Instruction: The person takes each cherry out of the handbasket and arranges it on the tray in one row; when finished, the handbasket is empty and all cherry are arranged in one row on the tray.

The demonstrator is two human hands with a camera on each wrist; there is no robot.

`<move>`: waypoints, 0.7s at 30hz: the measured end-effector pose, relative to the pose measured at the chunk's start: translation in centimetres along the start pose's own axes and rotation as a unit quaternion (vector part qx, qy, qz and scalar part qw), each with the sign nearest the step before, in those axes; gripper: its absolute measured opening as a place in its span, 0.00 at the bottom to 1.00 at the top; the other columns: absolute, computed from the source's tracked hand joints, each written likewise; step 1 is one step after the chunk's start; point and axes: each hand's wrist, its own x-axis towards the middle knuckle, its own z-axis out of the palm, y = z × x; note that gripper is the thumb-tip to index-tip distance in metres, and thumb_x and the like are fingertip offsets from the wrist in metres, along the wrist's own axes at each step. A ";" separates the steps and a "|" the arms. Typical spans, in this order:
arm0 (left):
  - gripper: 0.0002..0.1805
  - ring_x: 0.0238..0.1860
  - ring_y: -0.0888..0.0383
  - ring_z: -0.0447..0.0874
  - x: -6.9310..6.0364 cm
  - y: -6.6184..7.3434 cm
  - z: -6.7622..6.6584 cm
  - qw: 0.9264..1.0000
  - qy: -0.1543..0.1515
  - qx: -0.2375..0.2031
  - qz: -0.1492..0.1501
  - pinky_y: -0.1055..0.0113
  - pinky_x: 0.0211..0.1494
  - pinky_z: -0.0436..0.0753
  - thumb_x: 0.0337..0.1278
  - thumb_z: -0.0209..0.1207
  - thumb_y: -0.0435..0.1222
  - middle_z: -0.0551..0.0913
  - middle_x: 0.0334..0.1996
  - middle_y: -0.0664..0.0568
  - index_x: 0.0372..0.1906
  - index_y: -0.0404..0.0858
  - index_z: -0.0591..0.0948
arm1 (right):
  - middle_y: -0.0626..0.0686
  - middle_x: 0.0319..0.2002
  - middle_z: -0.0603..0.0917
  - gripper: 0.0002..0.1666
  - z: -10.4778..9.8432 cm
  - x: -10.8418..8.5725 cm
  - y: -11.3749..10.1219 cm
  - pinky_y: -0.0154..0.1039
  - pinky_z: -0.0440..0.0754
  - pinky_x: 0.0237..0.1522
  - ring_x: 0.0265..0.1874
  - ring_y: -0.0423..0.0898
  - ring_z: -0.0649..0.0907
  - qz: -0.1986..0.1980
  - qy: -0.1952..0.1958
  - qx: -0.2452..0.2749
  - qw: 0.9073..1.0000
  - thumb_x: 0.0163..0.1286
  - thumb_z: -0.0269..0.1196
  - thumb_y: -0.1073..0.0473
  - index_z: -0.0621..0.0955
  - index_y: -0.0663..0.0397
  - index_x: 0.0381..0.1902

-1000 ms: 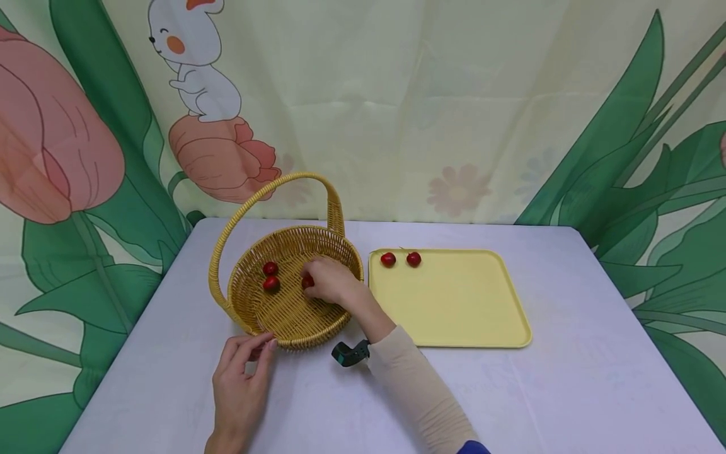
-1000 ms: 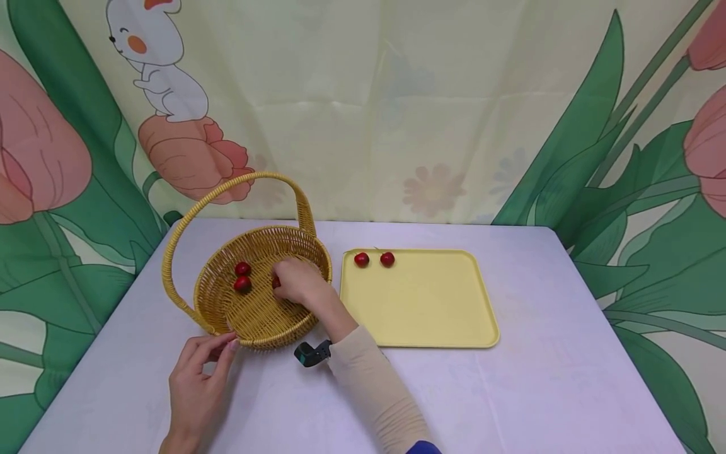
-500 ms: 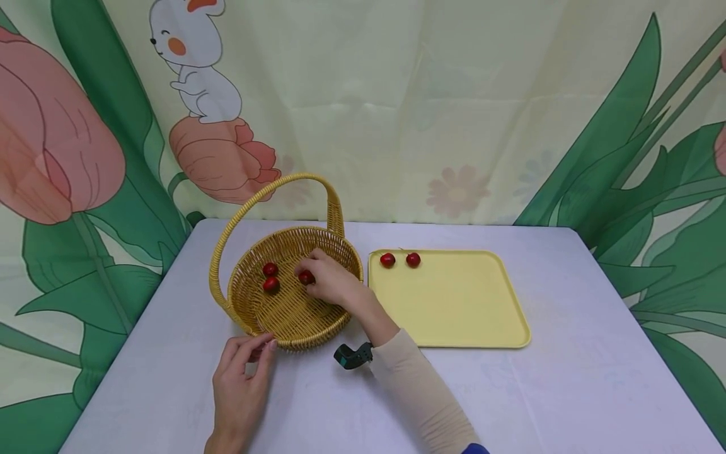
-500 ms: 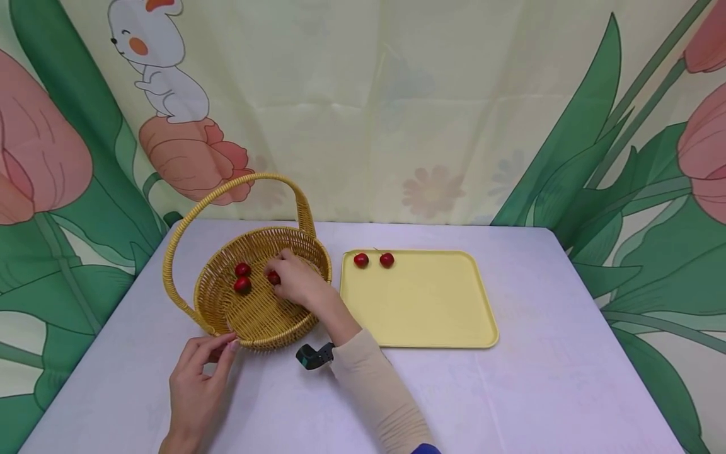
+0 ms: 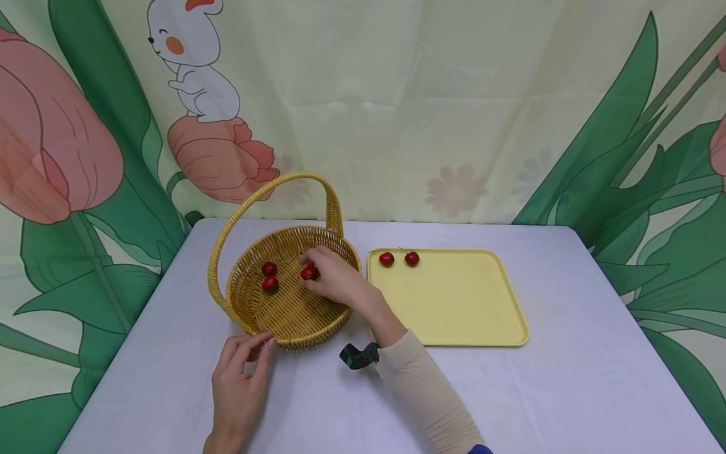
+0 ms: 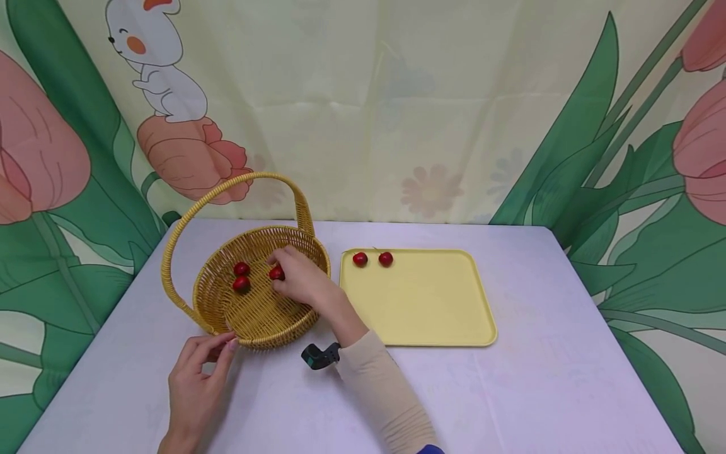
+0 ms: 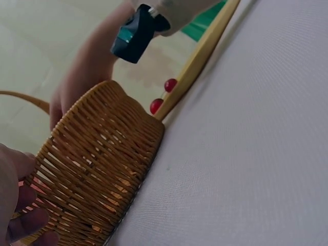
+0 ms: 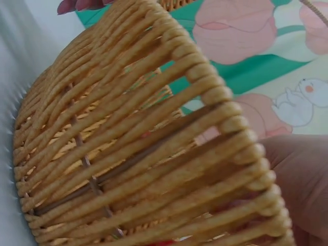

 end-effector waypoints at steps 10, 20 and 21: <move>0.09 0.37 0.75 0.74 0.0 -0.1 -0.1 1.000 -0.002 -0.004 -0.001 0.87 0.41 0.74 0.57 0.69 0.29 0.78 0.35 0.60 0.43 0.40 0.87 | 0.52 0.55 0.79 0.24 -1.4 -0.9 0.4 0.38 0.82 0.56 0.53 0.45 0.80 0.012 0.028 0.018 0.999 0.68 0.67 0.57 0.78 0.58 0.59; 0.09 0.37 0.75 0.74 0.0 -0.1 0.0 1.000 -0.005 -0.001 -0.008 0.86 0.41 0.75 0.57 0.69 0.30 0.78 0.35 0.60 0.43 0.40 0.87 | 0.52 0.53 0.78 0.21 -2.7 -2.2 1.2 0.37 0.83 0.53 0.49 0.45 0.80 0.020 0.066 0.039 0.997 0.68 0.67 0.59 0.79 0.56 0.57; 0.09 0.37 0.75 0.74 0.0 -0.1 0.0 1.000 -0.005 -0.001 -0.009 0.86 0.41 0.75 0.57 0.69 0.30 0.78 0.35 0.60 0.43 0.40 0.87 | 0.52 0.52 0.78 0.21 -2.8 -2.3 1.3 0.37 0.83 0.52 0.48 0.44 0.80 0.020 0.072 0.040 0.996 0.67 0.67 0.59 0.79 0.56 0.56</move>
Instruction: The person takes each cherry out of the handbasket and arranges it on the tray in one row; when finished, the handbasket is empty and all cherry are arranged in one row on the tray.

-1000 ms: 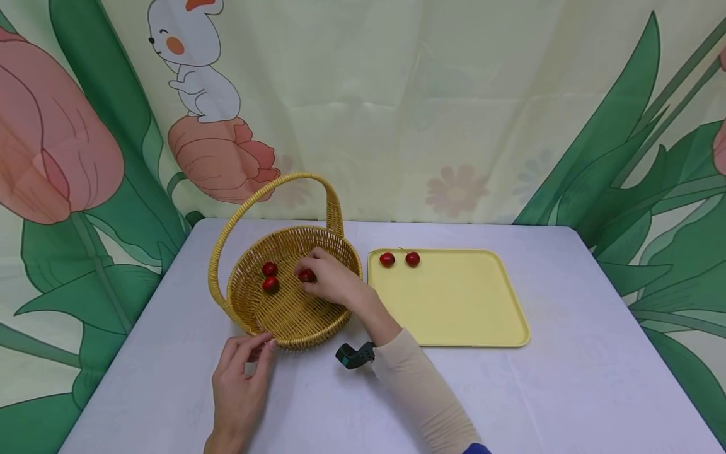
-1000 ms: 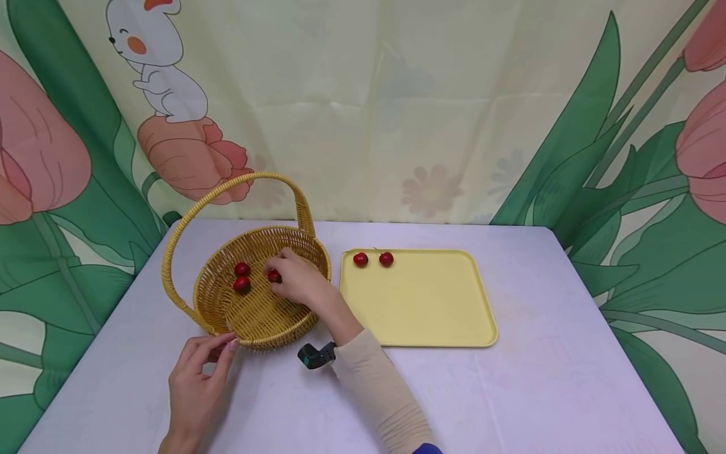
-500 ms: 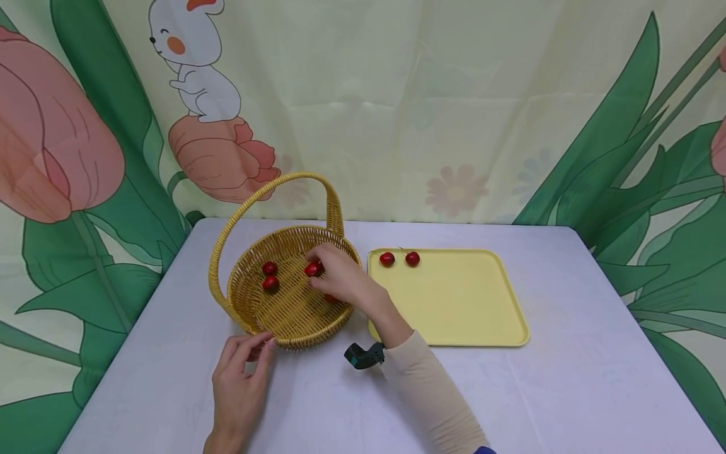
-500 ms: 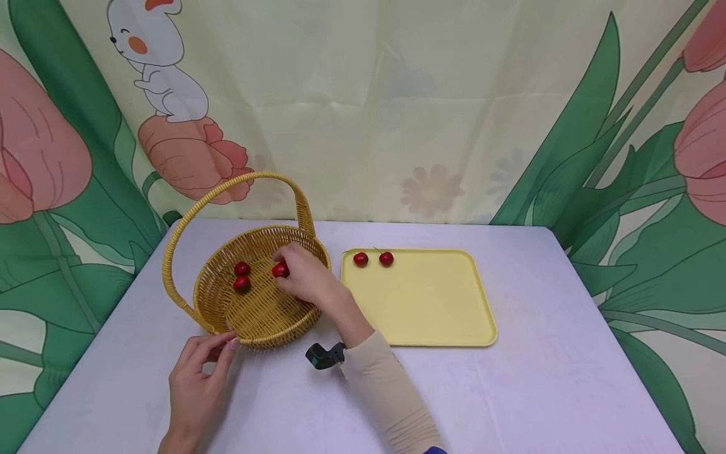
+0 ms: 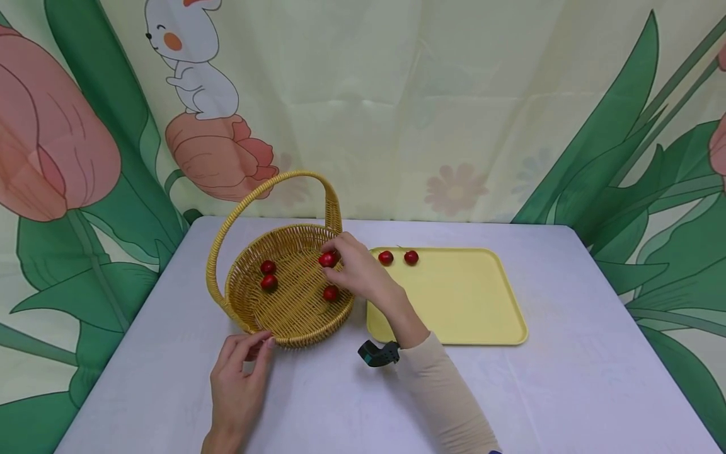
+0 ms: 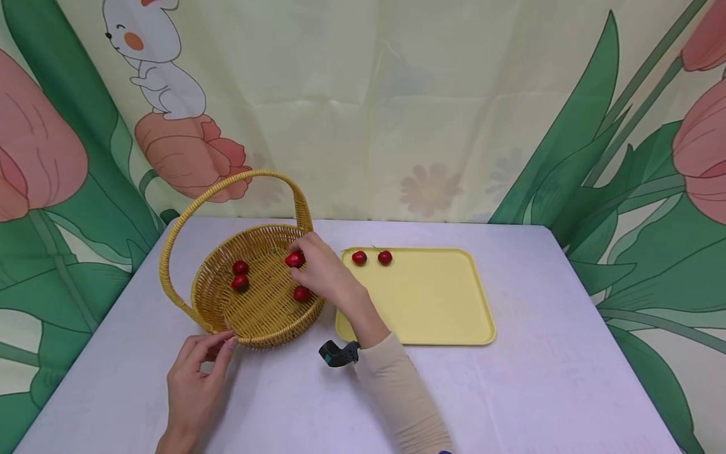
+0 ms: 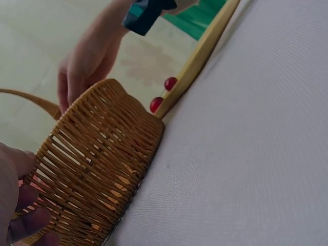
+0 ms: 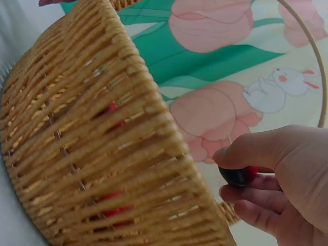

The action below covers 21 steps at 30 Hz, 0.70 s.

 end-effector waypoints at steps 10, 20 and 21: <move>0.09 0.36 0.74 0.74 0.1 0.1 0.0 1.000 -0.004 -0.003 -0.005 0.86 0.41 0.74 0.58 0.68 0.30 0.78 0.35 0.60 0.44 0.40 0.87 | 0.52 0.49 0.78 0.21 -1.7 -1.1 1.4 0.39 0.83 0.48 0.45 0.46 0.80 -0.002 0.054 0.005 0.999 0.66 0.68 0.61 0.80 0.58 0.55; 0.09 0.35 0.74 0.74 0.0 0.0 -0.1 1.000 0.002 -0.012 0.005 0.85 0.39 0.75 0.57 0.69 0.29 0.78 0.34 0.60 0.44 0.40 0.88 | 0.55 0.48 0.79 0.21 -3.7 -2.4 4.1 0.45 0.86 0.47 0.43 0.49 0.84 0.018 0.091 0.003 0.996 0.65 0.69 0.62 0.80 0.61 0.54; 0.10 0.35 0.74 0.74 0.0 0.0 -0.1 1.000 0.004 -0.014 0.008 0.85 0.39 0.75 0.57 0.69 0.29 0.78 0.34 0.60 0.43 0.40 0.88 | 0.55 0.48 0.79 0.21 -3.9 -2.5 4.3 0.45 0.86 0.46 0.43 0.49 0.84 0.019 0.093 0.003 0.995 0.65 0.69 0.62 0.80 0.62 0.54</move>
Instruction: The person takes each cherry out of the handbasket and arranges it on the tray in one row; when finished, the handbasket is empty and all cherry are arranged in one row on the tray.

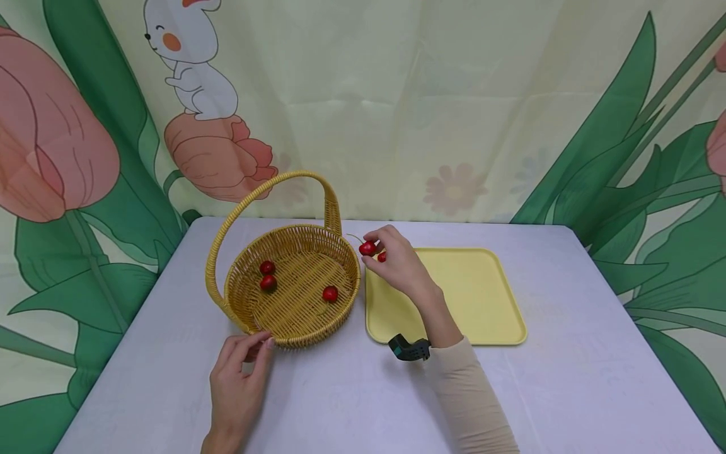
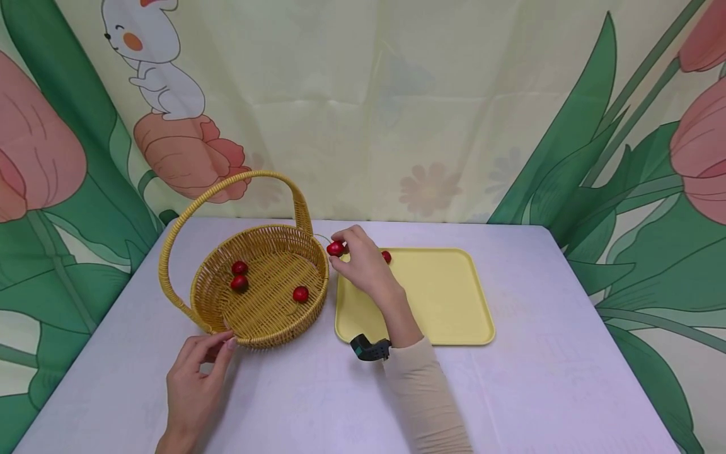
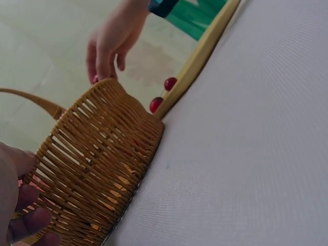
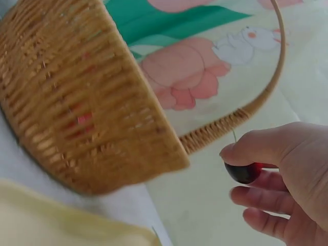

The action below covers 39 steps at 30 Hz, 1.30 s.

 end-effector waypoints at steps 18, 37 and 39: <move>0.09 0.35 0.75 0.74 0.0 -0.1 0.0 1.000 -0.001 -0.004 0.001 0.87 0.39 0.73 0.58 0.68 0.29 0.78 0.34 0.60 0.44 0.40 0.88 | 0.60 0.52 0.78 0.23 -2.5 -1.1 5.0 0.46 0.85 0.45 0.45 0.54 0.84 0.080 0.037 -0.021 0.996 0.66 0.68 0.63 0.78 0.64 0.57; 0.10 0.34 0.73 0.75 0.1 -0.1 -0.1 1.000 -0.007 -0.002 0.010 0.87 0.39 0.74 0.57 0.68 0.29 0.80 0.34 0.59 0.44 0.39 0.88 | 0.64 0.54 0.75 0.23 -3.6 -2.2 10.3 0.48 0.81 0.48 0.46 0.57 0.80 0.184 0.028 -0.029 0.982 0.68 0.65 0.62 0.76 0.65 0.58; 0.10 0.34 0.73 0.75 0.0 -0.1 -0.1 1.000 -0.008 -0.003 0.010 0.87 0.39 0.74 0.57 0.68 0.29 0.80 0.34 0.59 0.45 0.39 0.88 | 0.63 0.54 0.75 0.23 -3.5 -2.2 10.6 0.48 0.80 0.48 0.46 0.56 0.80 0.198 0.023 -0.033 0.979 0.68 0.65 0.62 0.76 0.65 0.58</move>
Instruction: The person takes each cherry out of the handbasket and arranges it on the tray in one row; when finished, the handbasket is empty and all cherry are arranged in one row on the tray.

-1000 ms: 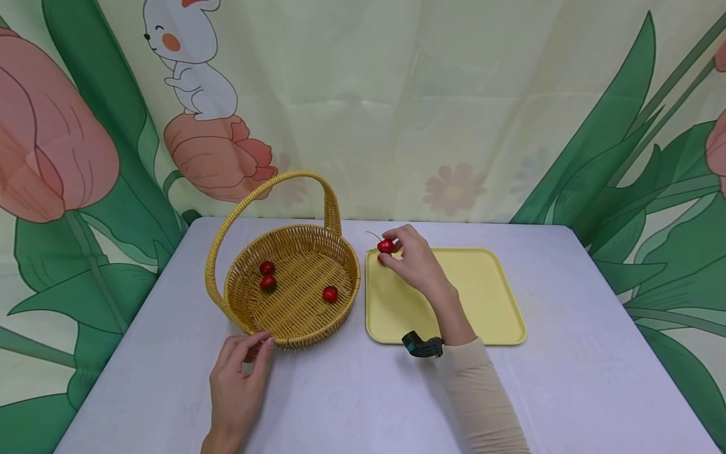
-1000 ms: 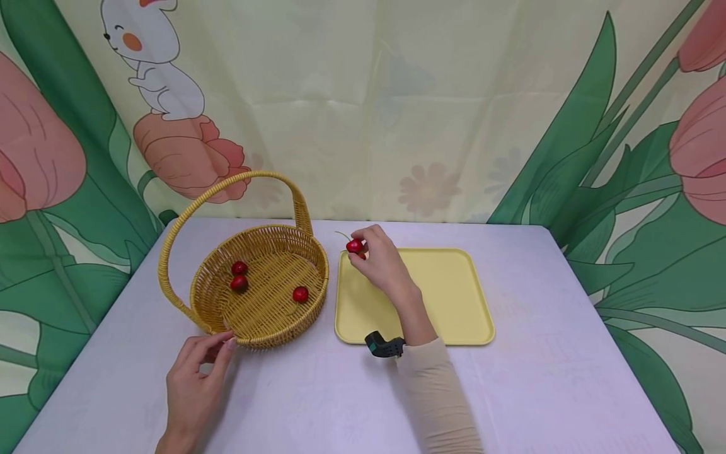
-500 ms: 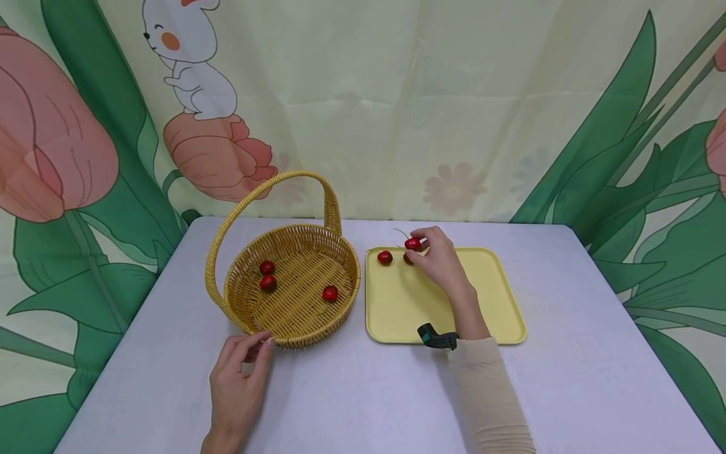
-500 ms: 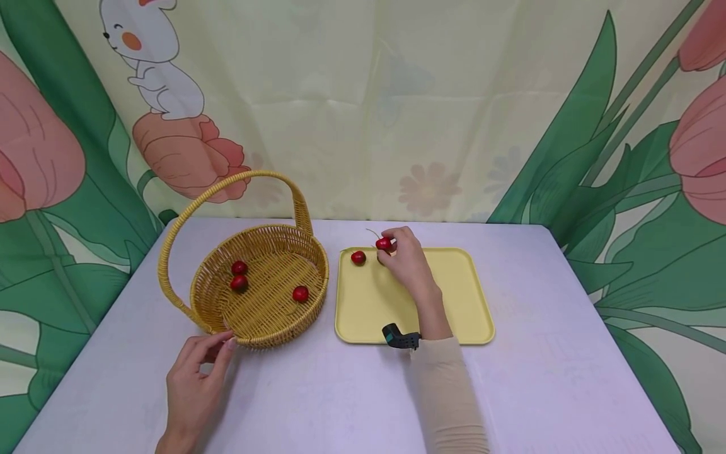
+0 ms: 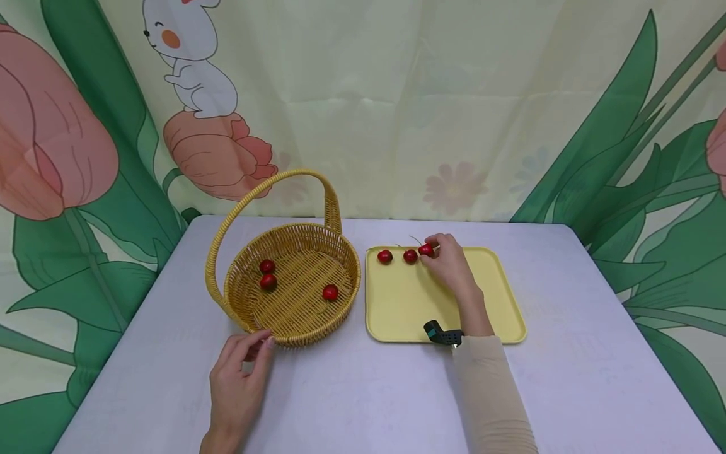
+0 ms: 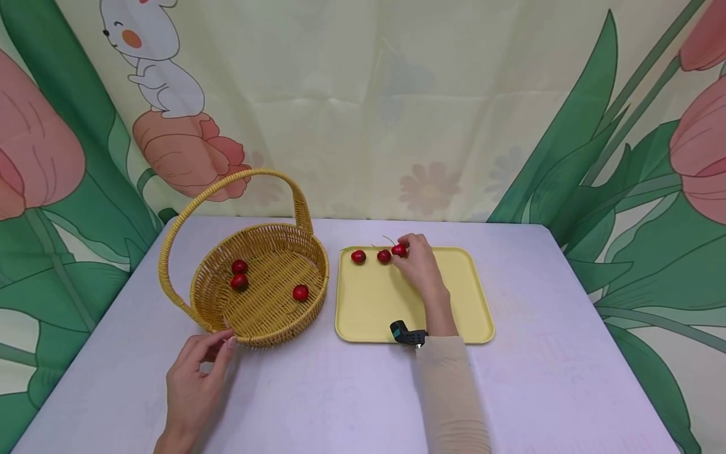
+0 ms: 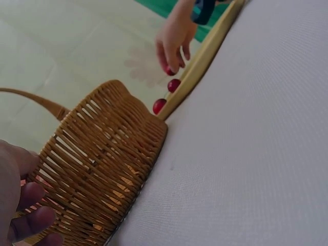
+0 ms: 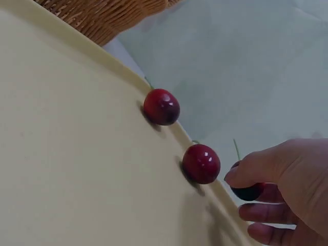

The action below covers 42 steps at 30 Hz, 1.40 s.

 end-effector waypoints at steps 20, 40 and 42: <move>0.10 0.34 0.72 0.75 0.0 0.0 0.0 1.000 -0.002 0.005 0.001 0.86 0.39 0.74 0.58 0.68 0.29 0.81 0.33 0.59 0.45 0.39 0.87 | 0.66 0.56 0.75 0.24 0.6 0.4 1.6 0.52 0.79 0.53 0.48 0.58 0.77 0.050 -0.012 -0.035 0.998 0.70 0.64 0.59 0.75 0.67 0.60; 0.10 0.34 0.72 0.75 0.0 0.1 -0.1 1.000 -0.008 0.013 -0.004 0.87 0.39 0.74 0.58 0.68 0.29 0.81 0.32 0.59 0.45 0.39 0.87 | 0.63 0.59 0.75 0.30 -1.2 -0.3 0.0 0.53 0.78 0.54 0.52 0.59 0.77 0.040 0.009 -0.003 0.999 0.69 0.65 0.56 0.73 0.63 0.64; 0.10 0.34 0.72 0.75 0.0 0.1 -0.1 1.000 -0.009 0.013 -0.006 0.86 0.39 0.74 0.58 0.68 0.29 0.81 0.32 0.59 0.45 0.39 0.87 | 0.62 0.59 0.75 0.30 -1.4 -0.4 -0.4 0.53 0.79 0.54 0.52 0.59 0.77 0.032 0.013 0.000 0.999 0.69 0.65 0.55 0.73 0.63 0.64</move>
